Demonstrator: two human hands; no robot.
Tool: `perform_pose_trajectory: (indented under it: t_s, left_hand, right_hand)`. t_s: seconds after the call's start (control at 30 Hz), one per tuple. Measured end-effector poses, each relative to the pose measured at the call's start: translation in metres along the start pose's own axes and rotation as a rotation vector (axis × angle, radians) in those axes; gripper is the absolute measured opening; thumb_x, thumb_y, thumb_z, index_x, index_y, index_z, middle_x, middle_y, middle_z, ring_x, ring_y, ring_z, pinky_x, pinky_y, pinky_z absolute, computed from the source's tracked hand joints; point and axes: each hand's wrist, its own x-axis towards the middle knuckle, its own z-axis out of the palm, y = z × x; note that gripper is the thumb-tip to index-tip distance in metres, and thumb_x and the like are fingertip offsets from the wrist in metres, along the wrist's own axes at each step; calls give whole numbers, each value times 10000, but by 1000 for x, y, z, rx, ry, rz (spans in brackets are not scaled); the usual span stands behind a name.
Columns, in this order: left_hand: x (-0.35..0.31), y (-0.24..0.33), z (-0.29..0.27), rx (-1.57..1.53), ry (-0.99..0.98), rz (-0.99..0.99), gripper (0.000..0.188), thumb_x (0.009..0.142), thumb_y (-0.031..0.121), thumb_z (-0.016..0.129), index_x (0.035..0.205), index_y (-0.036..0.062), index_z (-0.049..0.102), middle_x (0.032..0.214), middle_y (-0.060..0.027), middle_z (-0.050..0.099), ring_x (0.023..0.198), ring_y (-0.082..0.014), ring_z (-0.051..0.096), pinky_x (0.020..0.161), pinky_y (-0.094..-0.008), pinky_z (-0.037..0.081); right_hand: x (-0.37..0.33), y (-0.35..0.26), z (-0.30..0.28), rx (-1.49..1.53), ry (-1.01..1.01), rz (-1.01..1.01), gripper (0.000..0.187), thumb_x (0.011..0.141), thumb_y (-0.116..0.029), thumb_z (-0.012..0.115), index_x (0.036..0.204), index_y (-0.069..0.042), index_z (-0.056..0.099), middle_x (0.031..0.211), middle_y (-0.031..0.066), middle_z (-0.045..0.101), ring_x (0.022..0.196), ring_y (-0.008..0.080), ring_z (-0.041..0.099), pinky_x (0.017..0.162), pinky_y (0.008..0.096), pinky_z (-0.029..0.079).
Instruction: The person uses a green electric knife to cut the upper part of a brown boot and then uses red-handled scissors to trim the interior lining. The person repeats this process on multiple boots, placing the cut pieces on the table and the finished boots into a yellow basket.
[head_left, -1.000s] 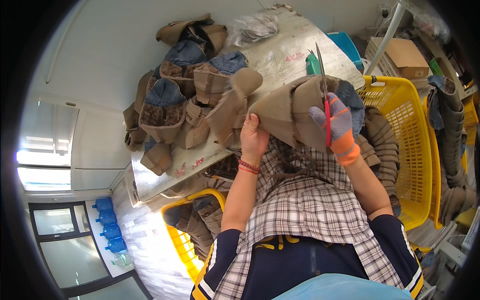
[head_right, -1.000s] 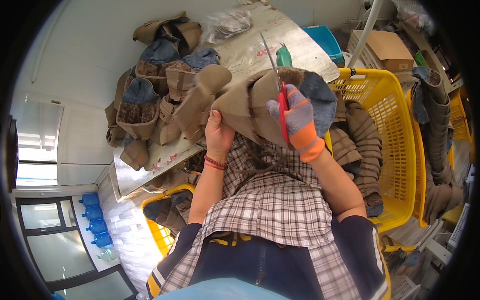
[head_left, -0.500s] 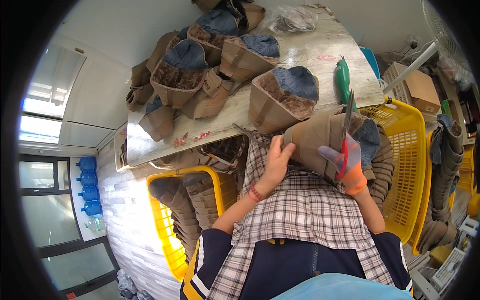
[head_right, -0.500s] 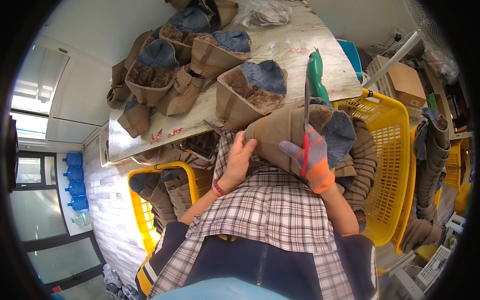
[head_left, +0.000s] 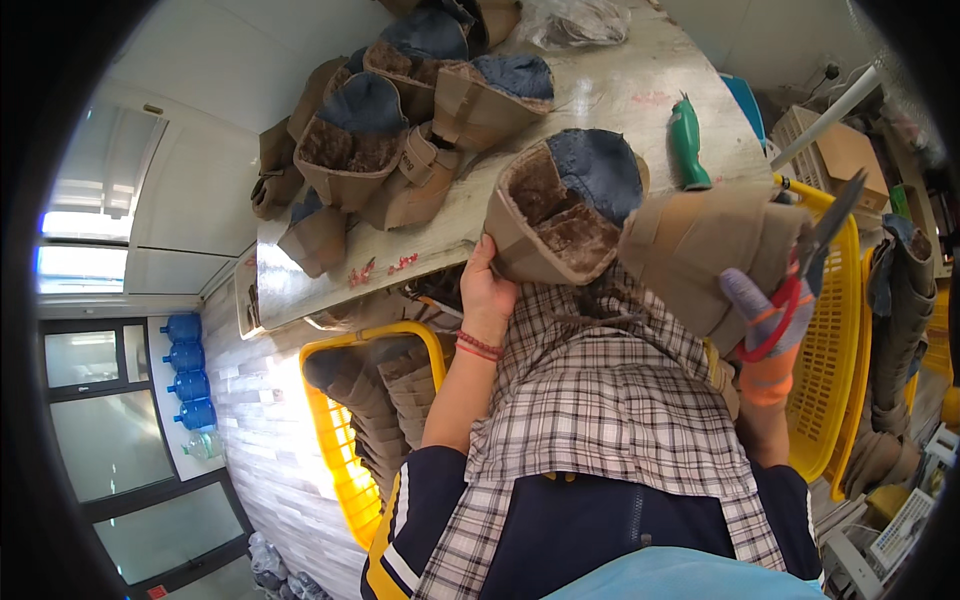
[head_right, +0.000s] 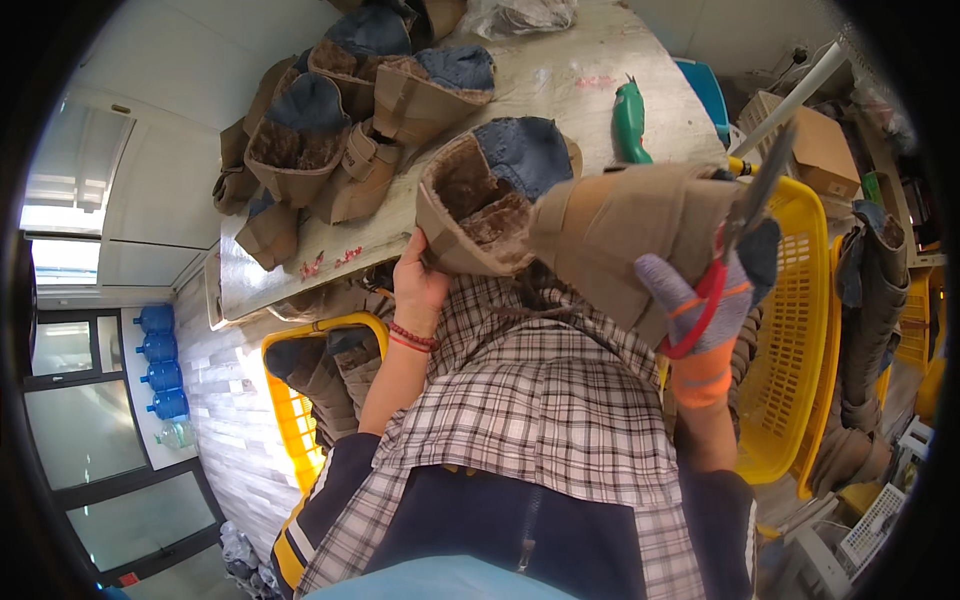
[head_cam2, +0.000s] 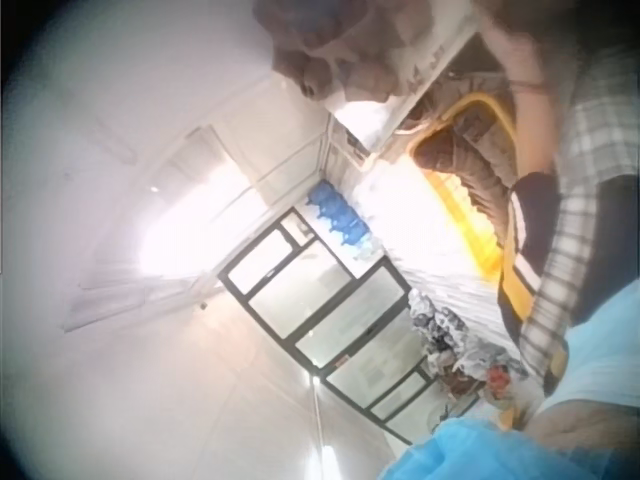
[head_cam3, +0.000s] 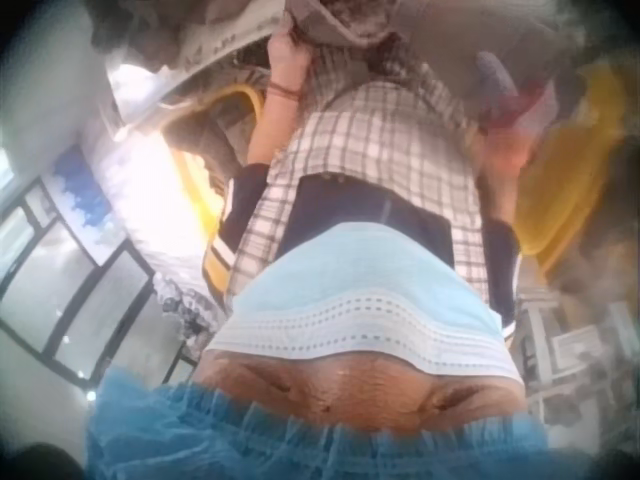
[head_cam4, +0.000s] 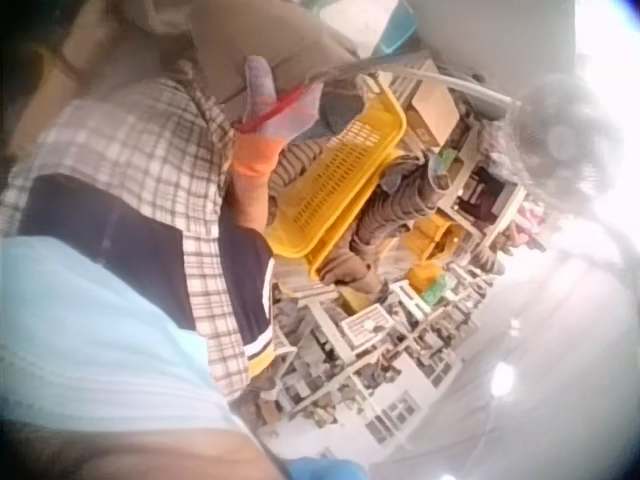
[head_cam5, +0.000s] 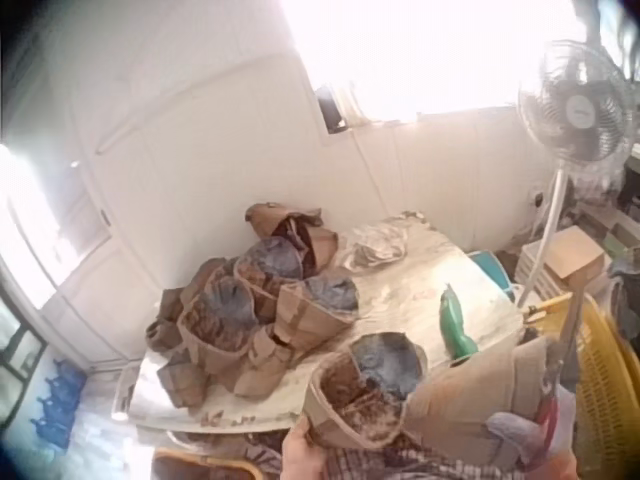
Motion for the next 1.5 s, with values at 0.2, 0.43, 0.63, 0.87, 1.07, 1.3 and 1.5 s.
perform_pose_trajectory:
  t_s: [0.2, 0.43, 0.63, 0.87, 1.07, 1.3, 1.5]
  left_hand:
    - [-23, 17, -37, 79, -190, 64, 377, 928, 219, 582, 1249, 24, 546, 1224, -72, 596, 1120, -238, 558, 999, -418, 421]
    - [-40, 26, -44, 82, -220, 64, 334, 964, 226, 496, 1229, 31, 550, 1184, -103, 610, 1054, -251, 583, 942, -403, 455]
    - [-61, 25, -16, 233, -325, 145, 373, 989, 230, 446, 1283, 6, 492, 1285, -110, 547, 1181, -247, 518, 1032, -405, 390]
    - [-89, 18, 14, 400, -347, 177, 398, 1002, 216, 446, 1340, 8, 418, 1322, -85, 509, 1215, -190, 477, 1036, -340, 367]
    - [-105, 2, 15, 556, -368, 96, 422, 1021, 227, 397, 1380, 11, 347, 1369, -85, 450, 1250, -186, 424, 1074, -326, 308]
    - [-112, 1, -5, 1549, -365, 162, 383, 1008, 259, 414, 1286, -4, 436, 1344, -131, 468, 1196, -199, 460, 995, -328, 369]
    - [-31, 103, -31, 847, -32, 495, 237, 972, 219, 469, 887, 28, 581, 896, -79, 627, 718, -143, 599, 586, -281, 500]
  right_hand:
    - [7, -16, 14, -137, -55, -3, 610, 718, -53, 783, 1252, 39, 505, 1120, 109, 633, 1005, 190, 616, 900, 296, 488]
    - [3, -9, 66, -205, -237, -27, 432, 759, -108, 756, 1132, 3, 569, 773, 138, 661, 640, 178, 638, 587, 279, 508]
    - [-15, 3, 93, -207, -358, 16, 491, 730, -145, 782, 1148, -5, 565, 842, 165, 664, 708, 240, 660, 630, 303, 515]
    - [-12, 39, 90, 275, -598, 251, 485, 749, -69, 756, 1173, 38, 546, 1012, 101, 670, 909, 163, 637, 795, 295, 519]
    - [-23, 49, 73, 333, -708, 418, 311, 774, -63, 736, 1044, 51, 630, 1042, 88, 668, 952, 188, 643, 827, 308, 529]
    - [-56, 68, 67, 207, -779, 283, 352, 752, -28, 746, 1063, 64, 609, 996, 130, 680, 865, 191, 659, 812, 306, 530]
    - [-82, 146, 28, 625, -511, 842, 211, 905, -81, 546, 1029, 74, 615, 932, 159, 683, 860, 262, 678, 792, 350, 580]
